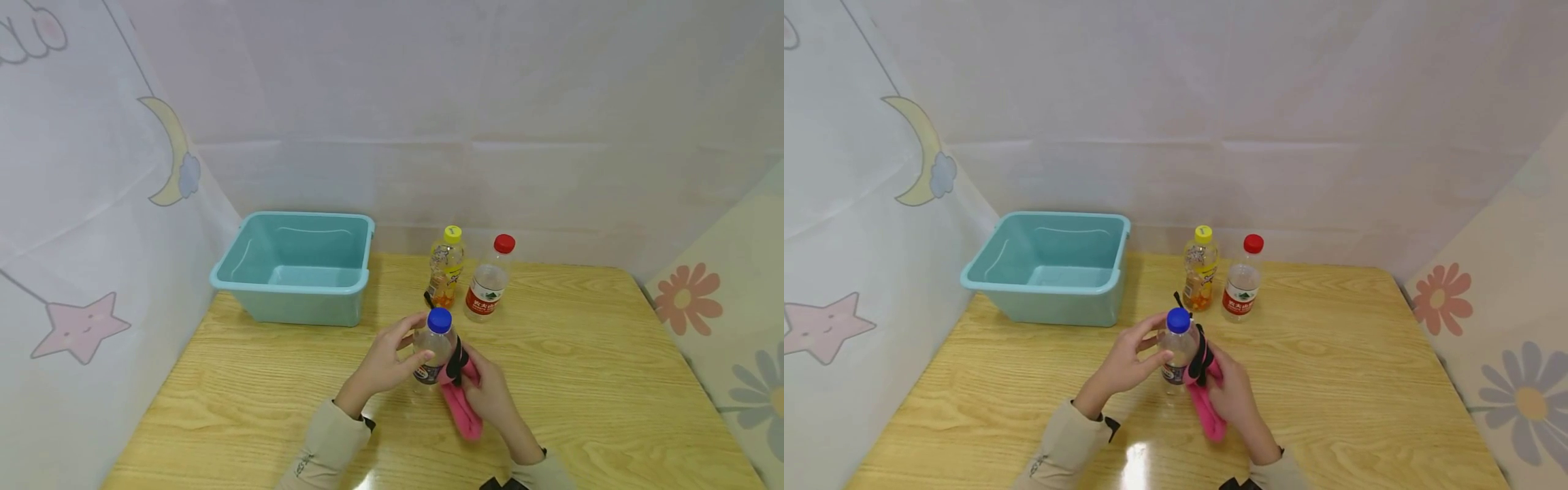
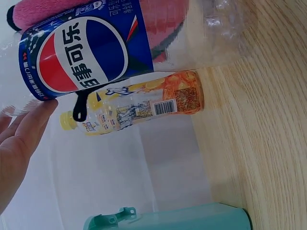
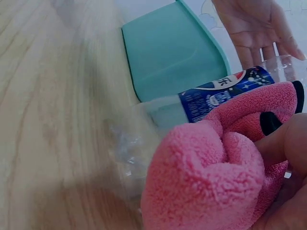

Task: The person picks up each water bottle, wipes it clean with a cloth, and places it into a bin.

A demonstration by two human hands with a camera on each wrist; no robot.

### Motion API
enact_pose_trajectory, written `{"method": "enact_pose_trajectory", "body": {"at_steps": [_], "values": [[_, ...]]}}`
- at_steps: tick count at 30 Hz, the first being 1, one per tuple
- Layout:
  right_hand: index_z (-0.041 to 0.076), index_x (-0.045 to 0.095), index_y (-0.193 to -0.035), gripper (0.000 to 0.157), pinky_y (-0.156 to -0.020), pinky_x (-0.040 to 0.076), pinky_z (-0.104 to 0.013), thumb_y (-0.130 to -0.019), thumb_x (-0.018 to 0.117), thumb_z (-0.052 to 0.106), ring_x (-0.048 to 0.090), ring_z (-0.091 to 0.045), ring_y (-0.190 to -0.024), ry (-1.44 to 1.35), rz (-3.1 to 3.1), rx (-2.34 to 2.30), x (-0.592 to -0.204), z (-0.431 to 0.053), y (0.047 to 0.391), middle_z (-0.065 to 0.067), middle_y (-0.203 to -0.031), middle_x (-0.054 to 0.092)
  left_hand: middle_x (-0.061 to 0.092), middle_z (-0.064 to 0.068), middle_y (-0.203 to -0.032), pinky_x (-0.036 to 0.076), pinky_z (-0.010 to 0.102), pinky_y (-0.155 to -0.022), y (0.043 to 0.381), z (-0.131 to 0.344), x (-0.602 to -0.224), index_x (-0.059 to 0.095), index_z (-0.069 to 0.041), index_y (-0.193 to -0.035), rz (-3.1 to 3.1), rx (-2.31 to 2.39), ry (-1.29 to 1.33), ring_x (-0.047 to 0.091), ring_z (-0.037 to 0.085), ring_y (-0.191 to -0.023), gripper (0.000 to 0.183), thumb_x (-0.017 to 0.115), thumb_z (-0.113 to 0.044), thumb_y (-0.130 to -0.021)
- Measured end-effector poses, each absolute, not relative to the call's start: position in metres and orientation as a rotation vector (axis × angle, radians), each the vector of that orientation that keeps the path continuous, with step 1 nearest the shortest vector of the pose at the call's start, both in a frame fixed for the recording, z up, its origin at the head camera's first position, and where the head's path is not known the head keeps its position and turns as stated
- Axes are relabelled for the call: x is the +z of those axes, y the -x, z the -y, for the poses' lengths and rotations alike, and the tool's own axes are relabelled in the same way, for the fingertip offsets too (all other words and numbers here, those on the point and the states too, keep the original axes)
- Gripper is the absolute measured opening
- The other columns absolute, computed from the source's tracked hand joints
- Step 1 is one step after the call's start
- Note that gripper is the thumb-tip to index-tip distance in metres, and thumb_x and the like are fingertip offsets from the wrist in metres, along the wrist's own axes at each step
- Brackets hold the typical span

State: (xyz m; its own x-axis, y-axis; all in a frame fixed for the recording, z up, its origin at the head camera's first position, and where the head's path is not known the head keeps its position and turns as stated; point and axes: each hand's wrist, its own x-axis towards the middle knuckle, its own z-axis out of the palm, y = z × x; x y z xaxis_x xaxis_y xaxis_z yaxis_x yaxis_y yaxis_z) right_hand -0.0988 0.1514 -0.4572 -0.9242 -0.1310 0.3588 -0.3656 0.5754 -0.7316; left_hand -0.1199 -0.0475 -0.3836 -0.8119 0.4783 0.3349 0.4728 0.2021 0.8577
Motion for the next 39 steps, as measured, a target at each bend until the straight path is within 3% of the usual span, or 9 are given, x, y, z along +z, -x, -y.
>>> {"method": "enact_pose_trajectory", "body": {"at_steps": [8, 14, 22, 33, 39], "values": [[-0.011, 0.052, -0.119, 0.057, -0.081, 0.047, -0.052, -0.064, 0.059, -0.021, 0.058, -0.041, -0.094, -0.370, 2.600, 1.258, -0.470, -0.149, 0.098, -0.028, -0.103, 0.061, 0.048, 0.025, -0.126, 0.045, 0.042, -0.090, 0.119, 0.048, -0.383, 0.042, 0.011, -0.127, -2.425, 1.737, -0.971, 0.047, 0.035, -0.116, 0.050, 0.063, -0.001, -0.084], [-0.011, 0.052, -0.120, 0.055, -0.081, 0.048, -0.050, -0.066, 0.059, -0.020, 0.059, -0.038, -0.094, -0.324, 2.644, 1.275, -0.477, -0.149, 0.099, -0.027, -0.102, 0.061, 0.046, 0.026, -0.128, 0.045, 0.042, -0.089, 0.120, 0.047, -0.387, 0.041, 0.012, -0.127, -2.447, 1.728, -1.007, 0.046, 0.037, -0.116, 0.050, 0.062, -0.001, -0.084], [-0.008, 0.054, -0.120, 0.054, -0.077, 0.050, -0.048, -0.067, 0.060, -0.019, 0.059, -0.030, -0.089, -0.304, 2.663, 1.254, -0.481, -0.149, 0.099, -0.023, -0.099, 0.063, 0.047, 0.016, -0.131, 0.045, 0.035, -0.091, 0.133, 0.046, -0.423, 0.041, 0.000, -0.133, -2.469, 1.760, -1.021, 0.047, 0.028, -0.118, 0.052, 0.062, -0.011, -0.087], [-0.008, 0.054, -0.120, 0.053, -0.070, 0.050, -0.039, -0.068, 0.062, -0.018, 0.054, -0.019, -0.076, -0.313, 2.674, 1.207, -0.481, -0.148, 0.096, -0.017, -0.093, 0.064, 0.052, 0.011, -0.128, 0.048, 0.036, -0.088, 0.132, 0.041, -0.428, 0.044, -0.006, -0.133, -2.521, 1.824, -1.002, 0.050, 0.023, -0.115, 0.059, 0.063, -0.035, -0.085], [-0.007, 0.055, -0.119, 0.052, -0.060, 0.042, -0.028, -0.069, 0.063, -0.016, 0.048, -0.016, -0.069, -0.315, 2.695, 1.190, -0.478, -0.148, 0.092, -0.014, -0.090, 0.063, 0.055, 0.009, -0.123, 0.048, 0.036, -0.088, 0.133, 0.038, -0.428, 0.047, -0.007, -0.130, -2.513, 1.858, -0.926, 0.051, 0.020, -0.114, 0.057, 0.064, -0.037, -0.084]]}}
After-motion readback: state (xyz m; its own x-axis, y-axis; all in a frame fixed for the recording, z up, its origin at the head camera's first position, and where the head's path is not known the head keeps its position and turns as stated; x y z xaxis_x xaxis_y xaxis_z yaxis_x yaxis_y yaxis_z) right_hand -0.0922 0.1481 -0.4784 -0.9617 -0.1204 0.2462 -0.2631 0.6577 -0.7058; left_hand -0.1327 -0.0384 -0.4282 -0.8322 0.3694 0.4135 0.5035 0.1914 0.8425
